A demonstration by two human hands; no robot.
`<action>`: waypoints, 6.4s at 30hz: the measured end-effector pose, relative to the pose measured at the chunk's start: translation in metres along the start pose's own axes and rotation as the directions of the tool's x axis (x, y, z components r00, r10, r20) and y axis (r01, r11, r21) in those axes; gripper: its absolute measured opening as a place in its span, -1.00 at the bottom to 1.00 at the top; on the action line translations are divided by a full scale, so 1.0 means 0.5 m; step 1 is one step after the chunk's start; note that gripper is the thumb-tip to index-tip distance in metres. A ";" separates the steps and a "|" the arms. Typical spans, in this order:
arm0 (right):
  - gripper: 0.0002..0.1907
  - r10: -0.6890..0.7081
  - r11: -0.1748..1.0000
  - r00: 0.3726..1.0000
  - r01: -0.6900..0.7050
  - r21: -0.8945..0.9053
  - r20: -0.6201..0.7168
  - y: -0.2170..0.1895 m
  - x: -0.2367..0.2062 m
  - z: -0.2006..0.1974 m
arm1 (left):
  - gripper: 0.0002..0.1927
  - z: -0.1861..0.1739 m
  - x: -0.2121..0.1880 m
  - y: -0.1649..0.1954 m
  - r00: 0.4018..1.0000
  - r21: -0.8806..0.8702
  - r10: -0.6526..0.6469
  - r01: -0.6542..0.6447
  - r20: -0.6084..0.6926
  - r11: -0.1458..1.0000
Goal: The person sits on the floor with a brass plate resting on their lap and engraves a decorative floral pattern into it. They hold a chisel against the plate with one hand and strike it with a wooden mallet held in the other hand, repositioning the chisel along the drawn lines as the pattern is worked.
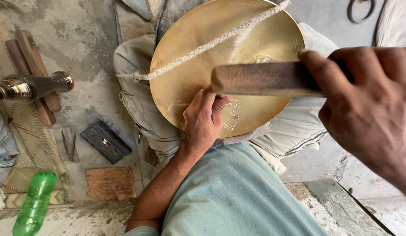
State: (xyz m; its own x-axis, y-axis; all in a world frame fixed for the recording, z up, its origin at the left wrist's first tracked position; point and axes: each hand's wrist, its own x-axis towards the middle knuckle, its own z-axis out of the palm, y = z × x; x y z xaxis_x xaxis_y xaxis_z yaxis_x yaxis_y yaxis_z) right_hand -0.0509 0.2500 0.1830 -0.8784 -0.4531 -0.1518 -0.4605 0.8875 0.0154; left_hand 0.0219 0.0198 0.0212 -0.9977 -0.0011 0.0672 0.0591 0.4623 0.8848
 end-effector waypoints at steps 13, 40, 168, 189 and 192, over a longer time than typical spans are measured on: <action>-0.35 -0.030 0.999 0.999 0.029 -0.032 -0.039 -0.007 0.002 -0.007 | -0.77 -0.010 0.005 0.003 1.000 0.004 0.016 -0.016 0.004 1.000; -0.29 0.051 0.997 0.998 -0.052 0.053 0.020 -0.004 -0.002 0.013 | -0.67 -0.012 0.001 0.001 0.999 0.053 0.002 -0.004 0.054 0.999; -0.44 -0.023 0.991 0.999 0.018 -0.131 -0.037 -0.038 -0.009 0.017 | -0.73 -0.025 -0.034 -0.023 0.994 0.119 0.044 -0.057 0.103 0.991; -0.48 0.010 0.998 0.999 -0.012 -0.066 -0.044 -0.043 0.001 0.001 | -0.76 -0.029 -0.034 -0.022 0.992 0.064 0.022 -0.030 0.125 0.997; -0.45 0.114 0.988 0.993 -0.113 0.101 -0.008 -0.052 0.006 0.007 | -0.74 -0.030 -0.034 -0.020 0.990 0.042 -0.003 -0.003 0.140 0.999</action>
State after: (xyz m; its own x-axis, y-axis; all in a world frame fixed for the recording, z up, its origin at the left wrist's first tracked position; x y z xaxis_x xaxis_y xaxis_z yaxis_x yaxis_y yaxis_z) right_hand -0.0410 0.2261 0.1785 -0.9264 -0.3493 -0.1406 -0.3429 0.9369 -0.0678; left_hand 0.0386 0.0018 0.0183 -0.9926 0.1216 -0.0005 0.0608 0.4993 0.8643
